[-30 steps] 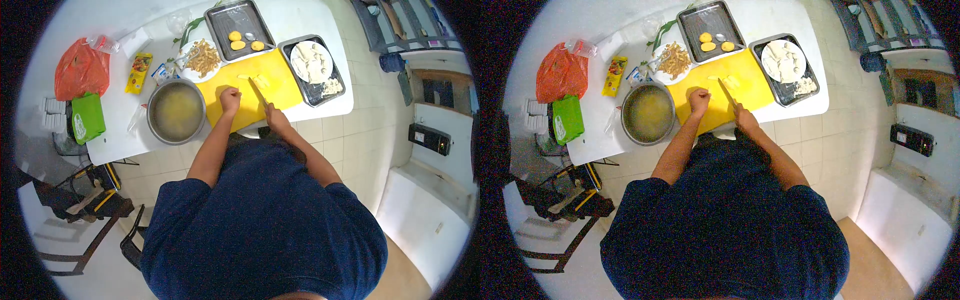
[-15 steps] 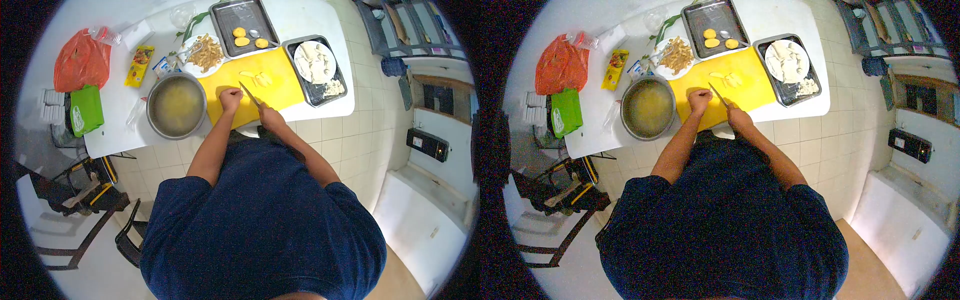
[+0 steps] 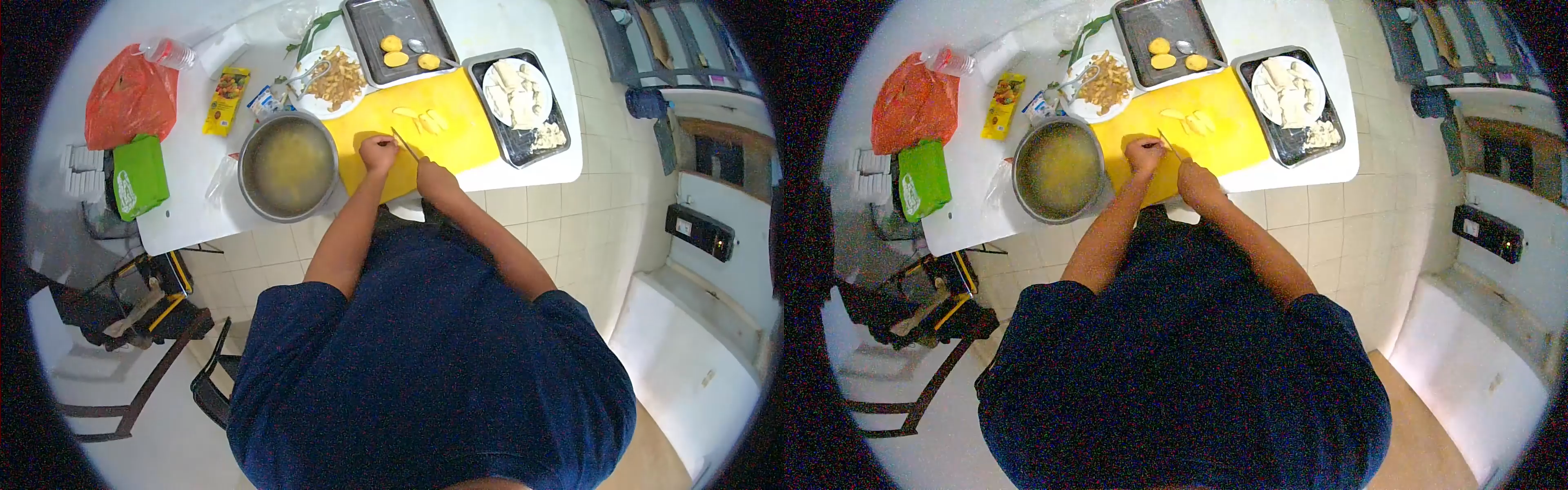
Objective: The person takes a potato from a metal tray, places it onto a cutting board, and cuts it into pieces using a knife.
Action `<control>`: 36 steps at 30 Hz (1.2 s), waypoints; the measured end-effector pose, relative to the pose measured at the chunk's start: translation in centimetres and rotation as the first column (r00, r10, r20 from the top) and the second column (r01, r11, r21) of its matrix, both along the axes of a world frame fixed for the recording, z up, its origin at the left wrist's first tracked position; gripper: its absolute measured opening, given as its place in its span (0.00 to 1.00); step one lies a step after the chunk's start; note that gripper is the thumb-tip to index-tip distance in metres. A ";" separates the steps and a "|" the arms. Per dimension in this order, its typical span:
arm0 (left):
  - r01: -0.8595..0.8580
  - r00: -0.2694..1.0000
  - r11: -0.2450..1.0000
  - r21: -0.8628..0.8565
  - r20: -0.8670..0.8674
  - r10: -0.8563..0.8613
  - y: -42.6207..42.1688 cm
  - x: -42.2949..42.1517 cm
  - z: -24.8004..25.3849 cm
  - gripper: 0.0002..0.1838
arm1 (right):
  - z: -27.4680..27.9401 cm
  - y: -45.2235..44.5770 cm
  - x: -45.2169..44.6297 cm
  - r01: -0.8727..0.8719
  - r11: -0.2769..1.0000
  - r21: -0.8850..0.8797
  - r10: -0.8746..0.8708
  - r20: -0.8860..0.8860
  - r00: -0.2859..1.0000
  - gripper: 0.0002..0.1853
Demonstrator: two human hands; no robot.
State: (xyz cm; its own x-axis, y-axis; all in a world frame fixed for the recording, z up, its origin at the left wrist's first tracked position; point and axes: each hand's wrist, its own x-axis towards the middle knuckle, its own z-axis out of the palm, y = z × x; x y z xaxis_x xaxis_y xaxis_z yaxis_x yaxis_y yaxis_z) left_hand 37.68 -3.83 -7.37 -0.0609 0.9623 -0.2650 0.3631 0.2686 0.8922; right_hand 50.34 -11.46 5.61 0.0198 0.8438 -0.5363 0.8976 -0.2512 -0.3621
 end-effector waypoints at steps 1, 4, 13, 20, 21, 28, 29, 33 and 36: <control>0.001 1.000 1.000 0.016 -0.017 -0.001 0.0 0.1 0.3 0.04 | 0.1 -0.1 -0.1 0.010 1.000 -0.003 -0.010 0.007 1.000 0.10; -0.021 1.000 1.000 0.014 -0.017 0.021 0.2 -0.1 0.8 0.05 | 0.1 -0.4 -0.3 0.021 1.000 -0.017 -0.021 0.017 1.000 0.11; -0.028 0.997 0.996 -0.080 0.074 0.034 0.7 -0.5 -2.0 0.05 | 0.3 -0.7 -0.6 0.006 1.000 0.000 -0.006 0.010 1.000 0.11; -0.056 0.996 0.992 -0.116 0.062 0.064 0.6 -0.1 -2.1 0.03 | -0.2 -1.0 -0.3 0.063 0.996 -0.061 -0.062 0.015 0.998 0.11; -0.075 0.992 0.990 -0.123 0.095 0.087 0.5 0.2 -2.5 0.02 | 0.2 -1.0 0.0 0.051 0.997 -0.065 -0.050 0.008 0.999 0.11; -0.114 0.990 0.984 -0.137 0.068 0.124 0.8 0.3 -2.8 0.04 | 1.0 -0.6 0.4 0.012 0.998 -0.067 -0.012 0.006 1.000 0.10; -0.100 0.992 0.991 -0.086 0.070 0.106 0.5 0.1 -3.0 0.03 | 1.1 -0.8 0.1 0.010 0.997 -0.082 -0.010 0.005 1.000 0.09; -0.158 0.960 0.975 -0.158 0.206 0.189 0.3 0.5 -2.0 0.02 | 1.1 -1.5 0.4 0.006 0.996 -0.088 -0.007 -0.010 1.000 0.09; -0.078 0.996 0.996 -0.047 0.035 0.080 0.3 0.0 -0.8 0.06 | 1.5 -1.8 0.6 -0.011 0.998 -0.059 0.007 -0.060 0.998 0.09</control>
State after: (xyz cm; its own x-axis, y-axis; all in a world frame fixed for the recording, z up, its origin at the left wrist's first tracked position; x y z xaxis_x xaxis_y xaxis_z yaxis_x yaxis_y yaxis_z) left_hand 37.71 -3.50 -8.20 -0.1254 0.9417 -0.3122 0.3066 0.3360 0.8906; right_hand 50.96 -13.22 7.09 -0.0210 0.8105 -0.5854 0.8774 -0.2658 -0.3995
